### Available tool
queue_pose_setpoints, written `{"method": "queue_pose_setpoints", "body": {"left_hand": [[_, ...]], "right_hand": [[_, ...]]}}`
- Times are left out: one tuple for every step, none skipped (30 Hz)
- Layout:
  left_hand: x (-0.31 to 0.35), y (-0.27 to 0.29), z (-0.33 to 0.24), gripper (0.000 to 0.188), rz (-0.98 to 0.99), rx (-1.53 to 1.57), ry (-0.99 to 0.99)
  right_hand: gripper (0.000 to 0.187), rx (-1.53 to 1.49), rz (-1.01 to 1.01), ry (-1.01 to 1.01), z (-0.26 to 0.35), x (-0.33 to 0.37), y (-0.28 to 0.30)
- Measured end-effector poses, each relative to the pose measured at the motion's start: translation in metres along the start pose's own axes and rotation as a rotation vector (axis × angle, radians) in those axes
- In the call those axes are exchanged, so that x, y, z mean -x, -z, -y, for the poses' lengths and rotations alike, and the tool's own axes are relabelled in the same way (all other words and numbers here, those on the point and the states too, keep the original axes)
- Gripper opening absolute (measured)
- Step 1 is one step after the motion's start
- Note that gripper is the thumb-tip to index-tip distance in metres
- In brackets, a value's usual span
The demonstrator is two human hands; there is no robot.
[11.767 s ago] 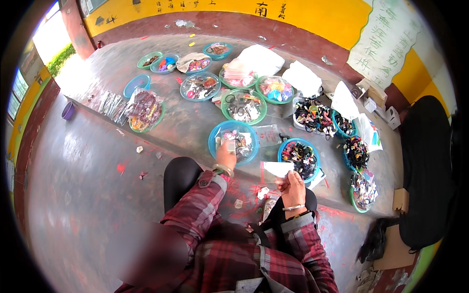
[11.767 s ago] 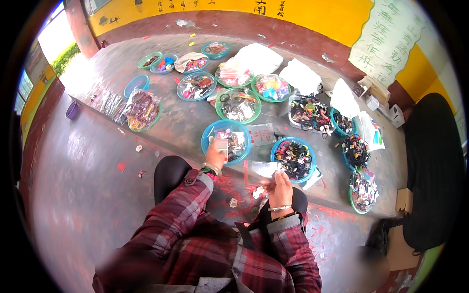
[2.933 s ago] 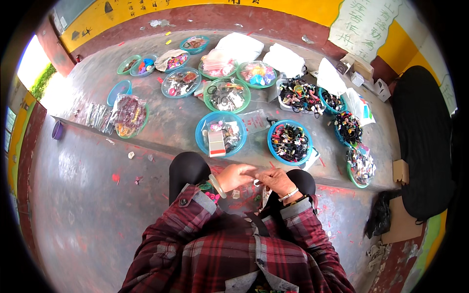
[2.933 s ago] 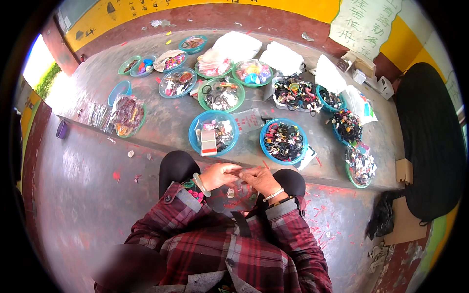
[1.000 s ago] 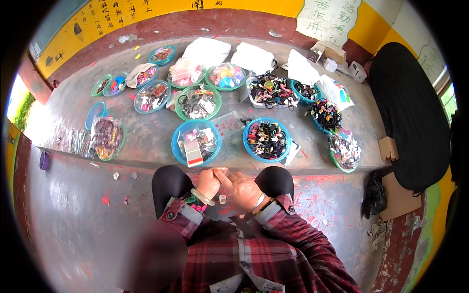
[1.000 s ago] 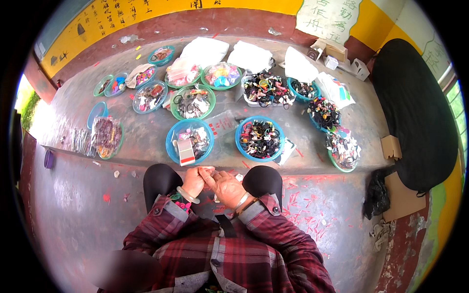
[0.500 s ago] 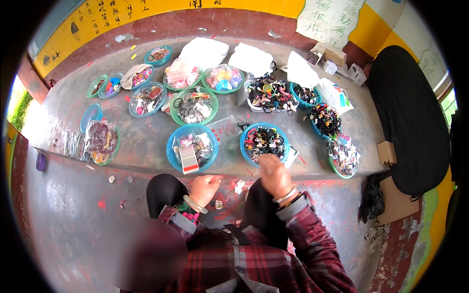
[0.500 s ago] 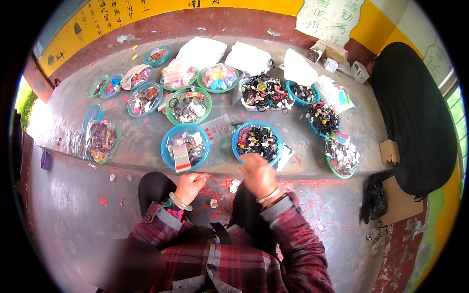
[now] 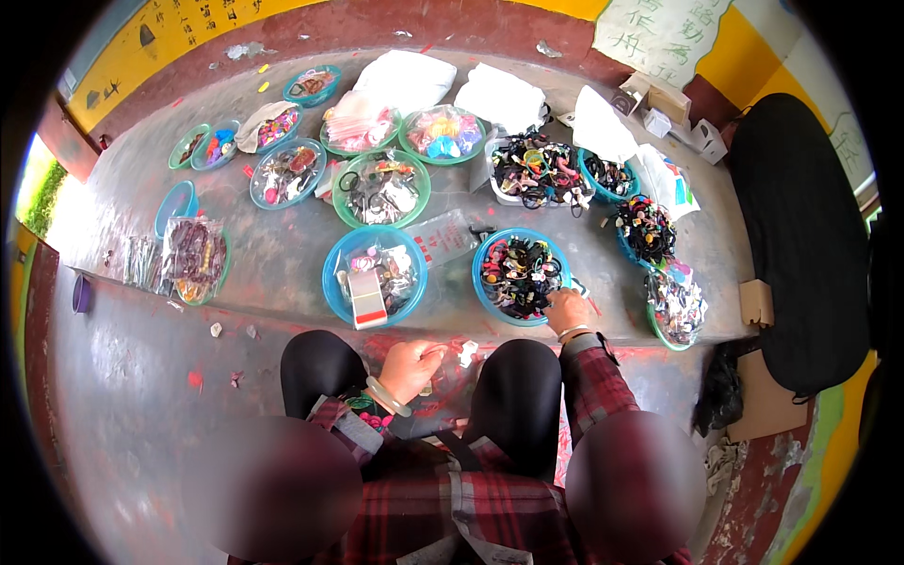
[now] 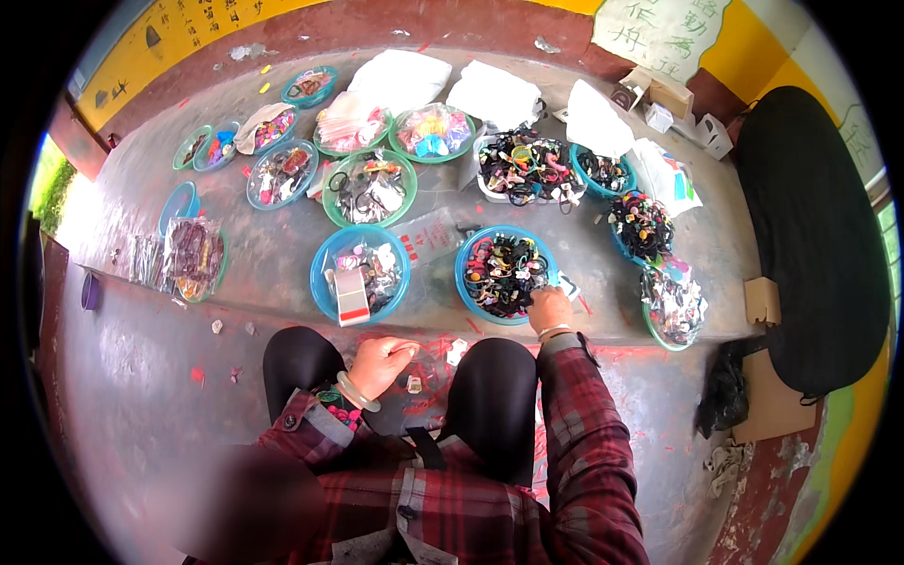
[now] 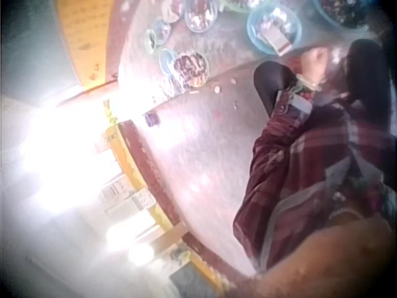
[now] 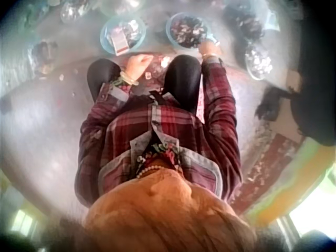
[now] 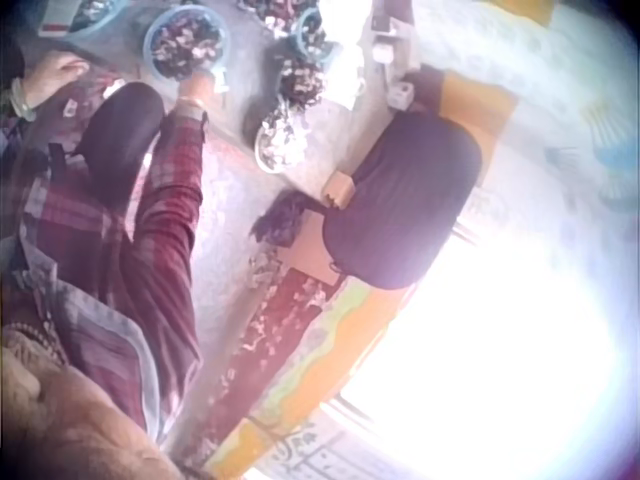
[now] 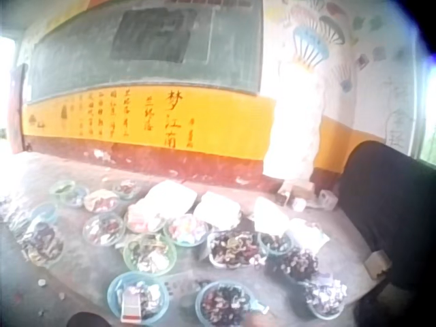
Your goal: The person sits on the floor and packs small hair accessories into clear plastic bags. They pick up items from blue bowls, place them into bags, and seal them. The person handles the items one by one, organizing them into individual packages.
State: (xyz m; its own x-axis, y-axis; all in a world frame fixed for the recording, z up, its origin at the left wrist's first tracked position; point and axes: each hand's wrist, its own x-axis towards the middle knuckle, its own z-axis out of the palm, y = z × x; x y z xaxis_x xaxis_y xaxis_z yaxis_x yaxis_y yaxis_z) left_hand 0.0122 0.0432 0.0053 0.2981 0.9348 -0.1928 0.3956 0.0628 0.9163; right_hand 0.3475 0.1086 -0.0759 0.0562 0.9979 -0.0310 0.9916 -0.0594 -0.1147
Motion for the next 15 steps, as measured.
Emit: {"method": "queue_pose_setpoints", "body": {"left_hand": [[-0.001, 0.000, 0.002, 0.021, -0.001, -0.008, -0.005], [-0.001, -0.001, 0.004, 0.022, -0.002, -0.017, -0.010], [-0.001, 0.000, 0.003, 0.022, 0.001, -0.027, -0.017], [-0.002, 0.000, 0.002, 0.022, 0.004, -0.036, -0.024], [-0.002, 0.000, 0.001, 0.022, 0.007, -0.046, -0.031], [-0.002, 0.000, 0.003, 0.022, 0.000, -0.040, -0.036], [-0.002, -0.001, 0.006, 0.022, -0.006, -0.035, -0.040], [-0.001, -0.001, 0.008, 0.023, -0.012, -0.030, -0.045], [-0.001, -0.001, 0.006, 0.023, -0.009, -0.039, -0.047], [-0.001, 0.000, 0.004, 0.023, -0.006, -0.049, -0.049], [-0.001, 0.000, 0.002, 0.023, -0.002, -0.059, -0.051], [-0.001, 0.000, 0.002, 0.023, -0.002, -0.053, -0.041], [0.000, 0.000, 0.002, 0.023, -0.002, -0.047, -0.031], [0.000, 0.000, 0.002, 0.023, -0.001, -0.041, -0.021], [0.000, 0.000, 0.001, 0.023, 0.004, -0.045, -0.022]], "right_hand": [[0.015, 0.063, -0.010, 0.022, 0.007, -0.002, -0.001], [0.014, 0.126, -0.020, 0.043, 0.014, -0.003, -0.002], [0.012, 0.103, -0.063, 0.044, 0.016, -0.004, -0.005], [0.012, 0.127, -0.056, 0.050, 0.015, -0.005, -0.009], [0.012, 0.150, -0.049, 0.055, 0.015, -0.005, -0.012], [0.012, 0.173, -0.042, 0.064, 0.015, -0.007, -0.014], [0.013, 0.133, -0.066, 0.053, 0.015, -0.007, -0.014], [0.013, 0.092, -0.090, 0.042, 0.013, -0.007, -0.013], [0.013, 0.052, -0.115, 0.028, 0.009, -0.007, -0.013], [0.014, -0.039, -0.112, 0.006, 0.002, -0.008, -0.014], [0.015, -0.129, -0.109, -0.016, -0.006, -0.010, -0.016], [0.016, -0.217, -0.105, -0.034, -0.006, -0.011, -0.010], [0.017, -0.338, -0.134, -0.058, -0.006, -0.008, 0.001], [0.017, -0.425, -0.128, -0.096, -0.008, -0.010, 0.003], [0.018, -0.511, -0.128, -0.138, -0.014, -0.011, 0.007]]}}
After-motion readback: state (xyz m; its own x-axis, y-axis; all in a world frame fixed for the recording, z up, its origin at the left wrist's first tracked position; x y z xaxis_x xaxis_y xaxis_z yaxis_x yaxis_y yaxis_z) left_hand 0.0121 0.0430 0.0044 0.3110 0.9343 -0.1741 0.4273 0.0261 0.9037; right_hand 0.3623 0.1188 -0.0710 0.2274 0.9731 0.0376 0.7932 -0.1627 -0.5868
